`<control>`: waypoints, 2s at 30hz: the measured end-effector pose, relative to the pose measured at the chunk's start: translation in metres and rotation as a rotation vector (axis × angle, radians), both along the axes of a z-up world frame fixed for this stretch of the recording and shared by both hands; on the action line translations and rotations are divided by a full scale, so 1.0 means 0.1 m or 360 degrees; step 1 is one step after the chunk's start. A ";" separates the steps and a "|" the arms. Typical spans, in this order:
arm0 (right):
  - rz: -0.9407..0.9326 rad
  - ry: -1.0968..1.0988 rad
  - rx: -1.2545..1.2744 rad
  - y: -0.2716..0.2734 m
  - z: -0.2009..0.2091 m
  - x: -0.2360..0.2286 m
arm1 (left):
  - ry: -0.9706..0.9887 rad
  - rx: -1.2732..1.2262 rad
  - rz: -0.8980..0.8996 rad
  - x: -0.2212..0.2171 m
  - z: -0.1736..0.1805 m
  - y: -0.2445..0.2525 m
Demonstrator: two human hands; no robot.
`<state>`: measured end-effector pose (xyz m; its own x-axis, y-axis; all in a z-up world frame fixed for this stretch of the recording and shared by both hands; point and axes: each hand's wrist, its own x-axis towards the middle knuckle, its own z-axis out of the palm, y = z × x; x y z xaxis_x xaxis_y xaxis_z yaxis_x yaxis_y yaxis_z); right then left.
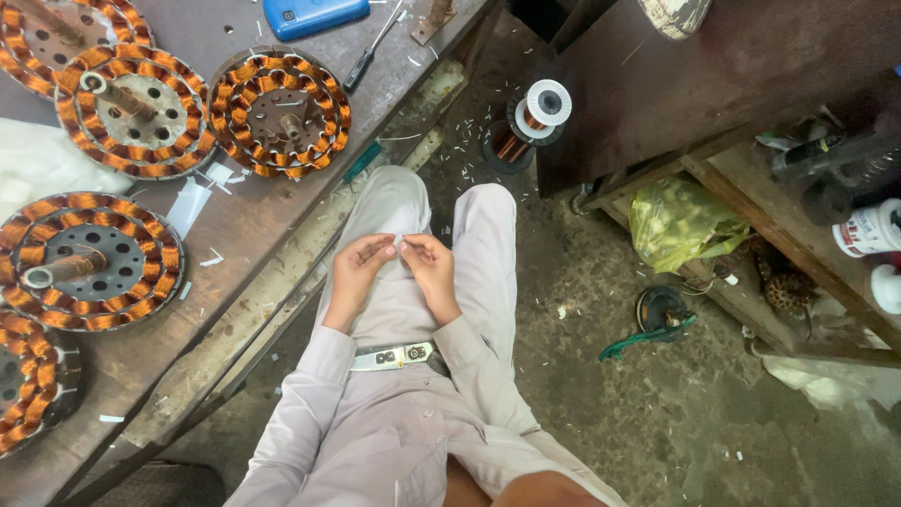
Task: The person sits on the floor and assembles motor stators by inserting small white insulating strips into the slots between copper windings. They use scissors to cut the strips and a screwdriver to press them into place, repeating the process across multiple stators.
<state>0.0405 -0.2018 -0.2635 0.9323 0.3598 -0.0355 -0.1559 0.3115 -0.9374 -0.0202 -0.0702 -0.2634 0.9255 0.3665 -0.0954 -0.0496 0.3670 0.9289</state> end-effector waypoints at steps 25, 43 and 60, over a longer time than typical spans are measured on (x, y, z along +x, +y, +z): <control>0.0143 -0.0081 -0.0050 -0.02 0.03 -0.03 | 0.0087 0.0360 0.0159 0.03 0.11 -0.09; 0.0156 0.0005 -0.0074 0.00 -0.05 -0.03 | 0.0120 0.0329 0.0035 0.02 0.07 -0.09; 0.0293 -0.0041 0.0008 -0.03 0.24 -0.03 | 0.0147 0.0449 0.0107 0.03 -0.03 -0.05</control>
